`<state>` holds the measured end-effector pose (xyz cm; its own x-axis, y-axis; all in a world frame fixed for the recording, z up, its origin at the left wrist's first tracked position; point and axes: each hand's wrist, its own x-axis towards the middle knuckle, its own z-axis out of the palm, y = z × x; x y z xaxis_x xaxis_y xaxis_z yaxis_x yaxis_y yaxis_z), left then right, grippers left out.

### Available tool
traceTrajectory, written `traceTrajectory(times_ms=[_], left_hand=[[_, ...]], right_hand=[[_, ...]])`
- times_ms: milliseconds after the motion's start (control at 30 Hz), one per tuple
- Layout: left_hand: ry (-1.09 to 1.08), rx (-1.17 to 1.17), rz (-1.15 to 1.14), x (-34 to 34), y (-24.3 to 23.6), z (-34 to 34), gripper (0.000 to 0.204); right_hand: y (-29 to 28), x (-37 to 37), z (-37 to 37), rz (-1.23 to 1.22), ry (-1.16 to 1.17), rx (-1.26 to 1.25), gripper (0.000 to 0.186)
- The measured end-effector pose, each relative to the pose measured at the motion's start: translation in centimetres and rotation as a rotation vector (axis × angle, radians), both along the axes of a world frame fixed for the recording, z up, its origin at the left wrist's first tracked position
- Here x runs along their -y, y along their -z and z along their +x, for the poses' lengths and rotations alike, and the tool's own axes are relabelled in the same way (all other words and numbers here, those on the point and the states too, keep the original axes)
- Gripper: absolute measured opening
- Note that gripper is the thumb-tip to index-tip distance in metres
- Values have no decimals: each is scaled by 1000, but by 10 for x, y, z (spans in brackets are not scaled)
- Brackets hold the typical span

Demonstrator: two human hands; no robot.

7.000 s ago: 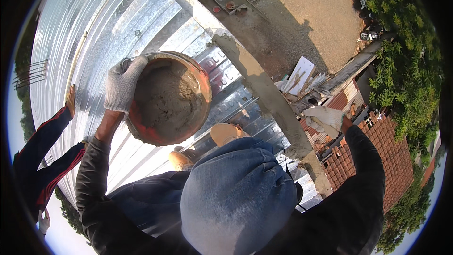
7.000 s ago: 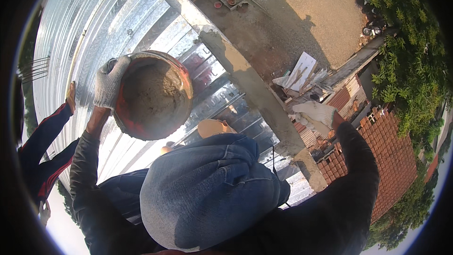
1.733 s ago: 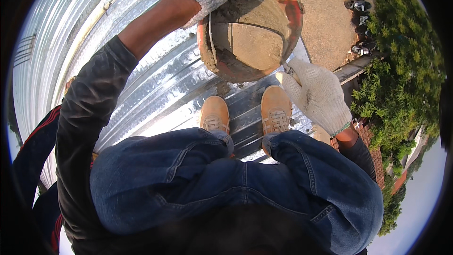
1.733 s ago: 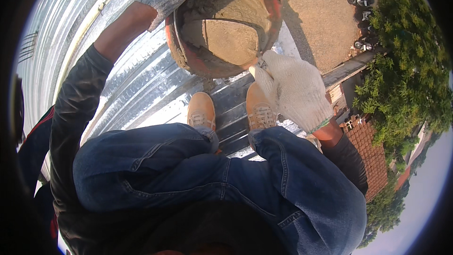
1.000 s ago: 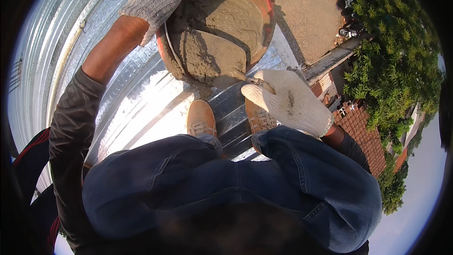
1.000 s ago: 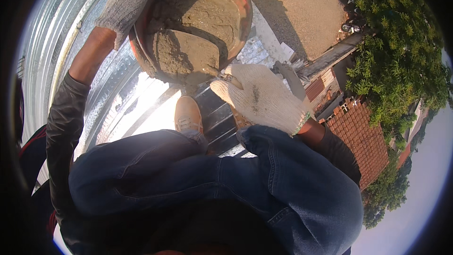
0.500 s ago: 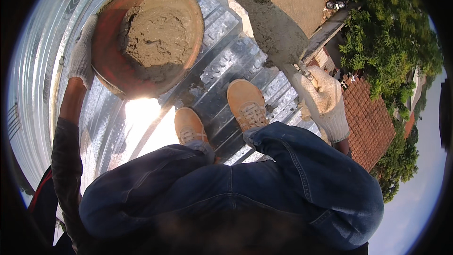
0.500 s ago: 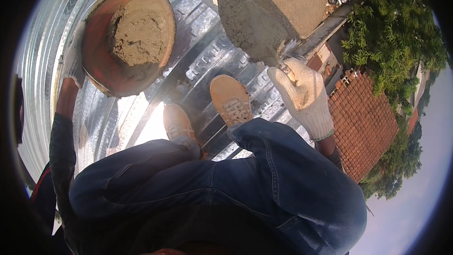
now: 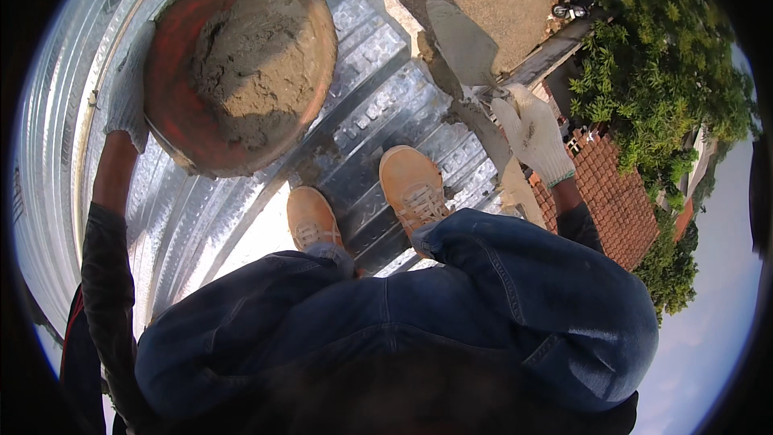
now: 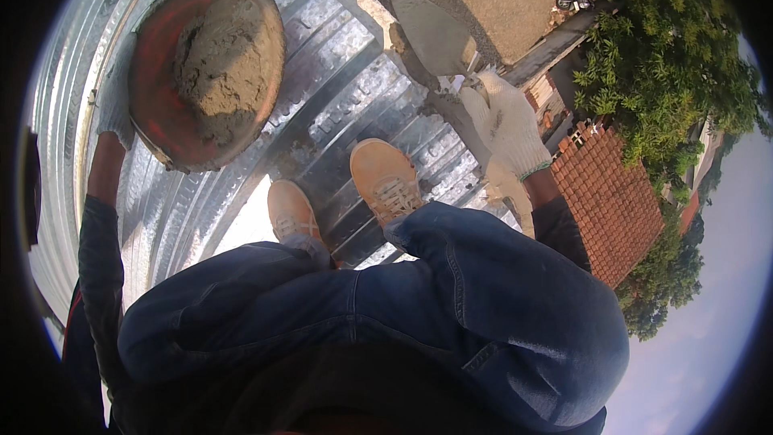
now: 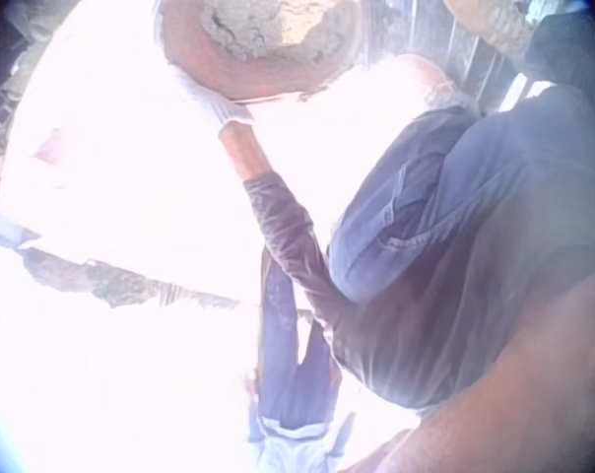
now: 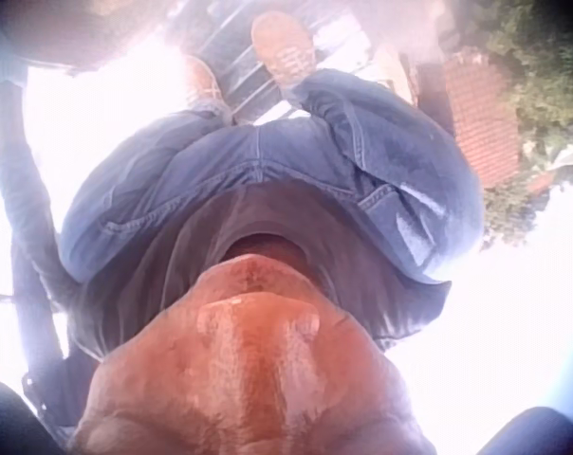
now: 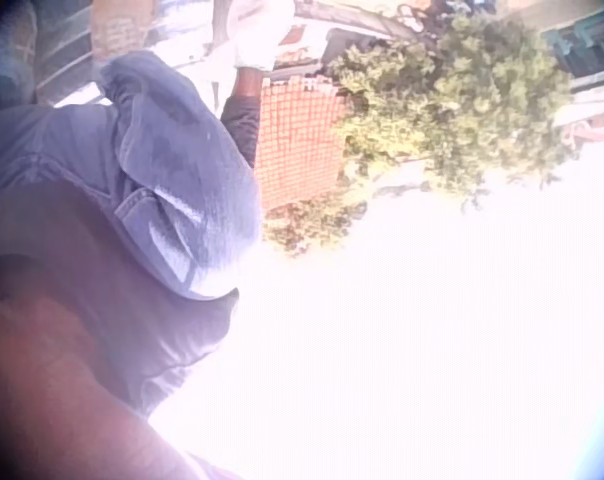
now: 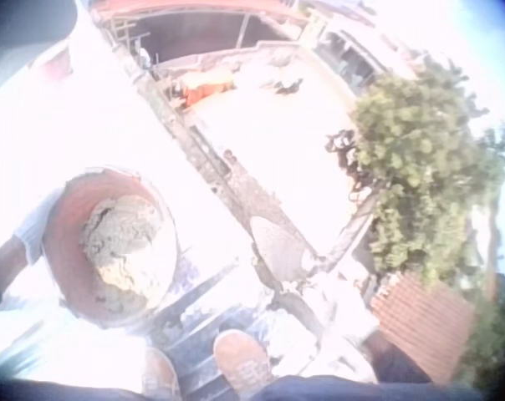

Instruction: The person scoops wet cement from a red bucket using a trowel and applies it to a metal roof edge. They repeatedly smooth the cement along the edge while standing on the roof.

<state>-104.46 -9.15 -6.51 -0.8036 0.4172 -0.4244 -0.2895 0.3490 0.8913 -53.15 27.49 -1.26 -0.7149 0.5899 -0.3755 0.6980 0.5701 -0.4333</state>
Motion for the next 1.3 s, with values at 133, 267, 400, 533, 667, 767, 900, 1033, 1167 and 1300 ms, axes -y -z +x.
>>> traceTrajectory(times_ms=[133,267,400,533,667,767,900,1033,1167,1300], left_hand=[[2,-2,-14,-9,-2,7,60],[4,-7,-4,-7,-15,15,59],[-77,20,-40,-16,-29,26,58],[-69,-94,-82,-4,-19,17,58],[-65,-108,-90,0,-9,16,59],[-88,-113,-161,-11,-18,24,61],[-63,-177,-138,-13,-11,18,62],[-56,-171,-145,-21,-12,16,61],[-63,-158,-159,-20,-12,17,61],[-65,-144,-165,-19,-10,19,60]], right_hand=[[40,-56,7,-103,-223,-93,34],[35,-72,-17,29,-444,292,42],[43,-74,0,48,-484,305,46],[46,-74,12,69,-535,362,46],[44,-83,39,84,-564,380,44],[46,-84,48,145,-574,426,42],[47,-86,29,299,-600,367,41],[51,-85,-8,349,-594,285,39],[55,-90,-22,236,-594,290,38],[54,-97,-1,139,-621,357,41]])
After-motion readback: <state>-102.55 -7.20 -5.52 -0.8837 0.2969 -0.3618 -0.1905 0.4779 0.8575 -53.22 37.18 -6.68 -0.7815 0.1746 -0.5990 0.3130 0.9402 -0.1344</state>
